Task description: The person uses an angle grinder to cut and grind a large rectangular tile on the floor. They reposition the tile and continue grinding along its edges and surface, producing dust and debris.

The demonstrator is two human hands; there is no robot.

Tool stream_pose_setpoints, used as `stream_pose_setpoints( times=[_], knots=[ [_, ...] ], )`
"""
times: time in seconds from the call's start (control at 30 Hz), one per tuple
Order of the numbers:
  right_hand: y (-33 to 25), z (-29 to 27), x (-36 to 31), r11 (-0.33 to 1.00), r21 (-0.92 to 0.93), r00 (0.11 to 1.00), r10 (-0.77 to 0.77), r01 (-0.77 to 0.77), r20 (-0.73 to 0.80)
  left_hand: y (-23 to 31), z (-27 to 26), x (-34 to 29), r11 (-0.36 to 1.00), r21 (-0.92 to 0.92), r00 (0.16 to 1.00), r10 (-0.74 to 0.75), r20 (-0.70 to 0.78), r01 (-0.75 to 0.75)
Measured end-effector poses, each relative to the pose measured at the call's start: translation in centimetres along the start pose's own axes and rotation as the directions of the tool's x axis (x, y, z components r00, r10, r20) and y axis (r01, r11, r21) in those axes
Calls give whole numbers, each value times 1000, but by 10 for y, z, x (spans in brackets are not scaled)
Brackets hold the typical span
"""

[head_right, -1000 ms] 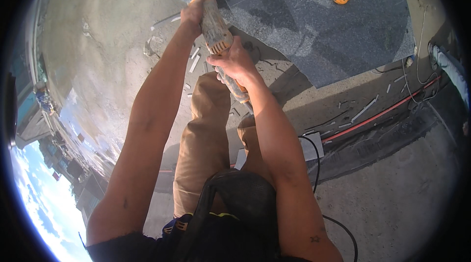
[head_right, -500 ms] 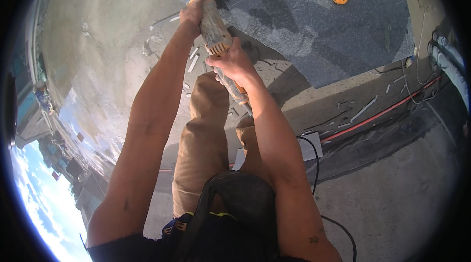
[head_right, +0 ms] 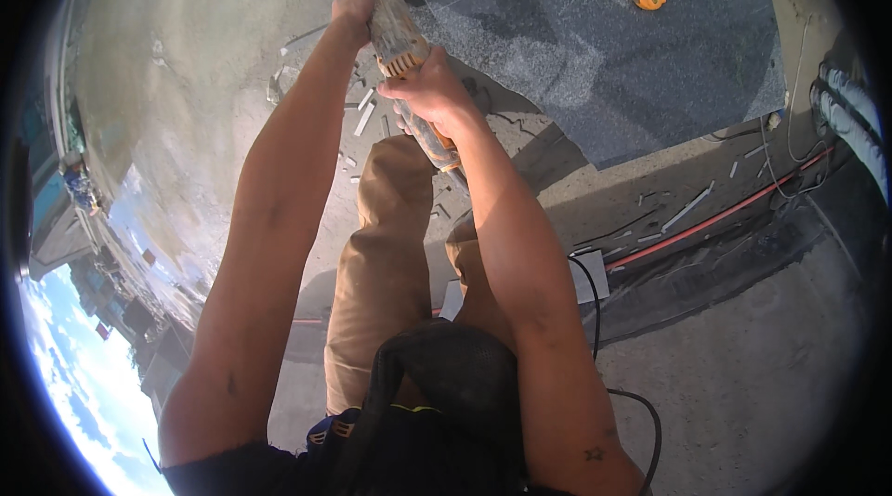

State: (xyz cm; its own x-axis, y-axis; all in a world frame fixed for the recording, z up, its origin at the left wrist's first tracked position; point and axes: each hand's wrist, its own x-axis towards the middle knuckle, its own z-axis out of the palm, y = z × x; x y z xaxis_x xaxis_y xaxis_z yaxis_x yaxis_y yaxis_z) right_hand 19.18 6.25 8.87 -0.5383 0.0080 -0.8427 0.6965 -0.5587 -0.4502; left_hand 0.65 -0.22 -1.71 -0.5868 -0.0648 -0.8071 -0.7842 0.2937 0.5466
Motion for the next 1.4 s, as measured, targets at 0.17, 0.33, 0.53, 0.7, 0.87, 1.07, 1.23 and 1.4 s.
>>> stream_pose_setpoints(
  times=[0.17, 0.33, 0.53, 0.7, 0.87, 1.07, 1.23, 1.4],
  knots=[
    [-1, 1, -3, 1000, -6, 1000, -22, 22, 0, -1, 1, -1, 999, -22, 999, -31, 7, 31],
    [10, -3, -10, 999, -30, 1000, -19, 18, -12, -6, -2, -21, 1000, 14, 1000, -3, 28, 2],
    [29, -7, -17, 997, -67, 999, -30, 28, -28, -15, -4, -37, 1000, 21, 999, 4, 43, -5],
    [31, -8, -24, 998, -54, 999, -26, 25, -20, -18, -4, -45, 1000, 16, 999, -8, 41, 8],
    [33, -9, -28, 998, -65, 999, -18, 15, -34, -21, -3, -47, 1000, -14, 999, -21, 35, 21],
    [36, -10, -31, 998, -56, 999, -16, 15, -29, -23, -3, -58, 1000, -6, 1000, -11, 19, 11],
    [40, -12, -34, 999, -54, 999, -8, 6, -40, -25, -4, -64, 1000, -3, 999, -14, 42, 14],
    [47, -13, -29, 999, -48, 999, -8, 7, -37, -28, -4, -59, 1000, -2, 1000, -16, 20, 16]
  ],
)
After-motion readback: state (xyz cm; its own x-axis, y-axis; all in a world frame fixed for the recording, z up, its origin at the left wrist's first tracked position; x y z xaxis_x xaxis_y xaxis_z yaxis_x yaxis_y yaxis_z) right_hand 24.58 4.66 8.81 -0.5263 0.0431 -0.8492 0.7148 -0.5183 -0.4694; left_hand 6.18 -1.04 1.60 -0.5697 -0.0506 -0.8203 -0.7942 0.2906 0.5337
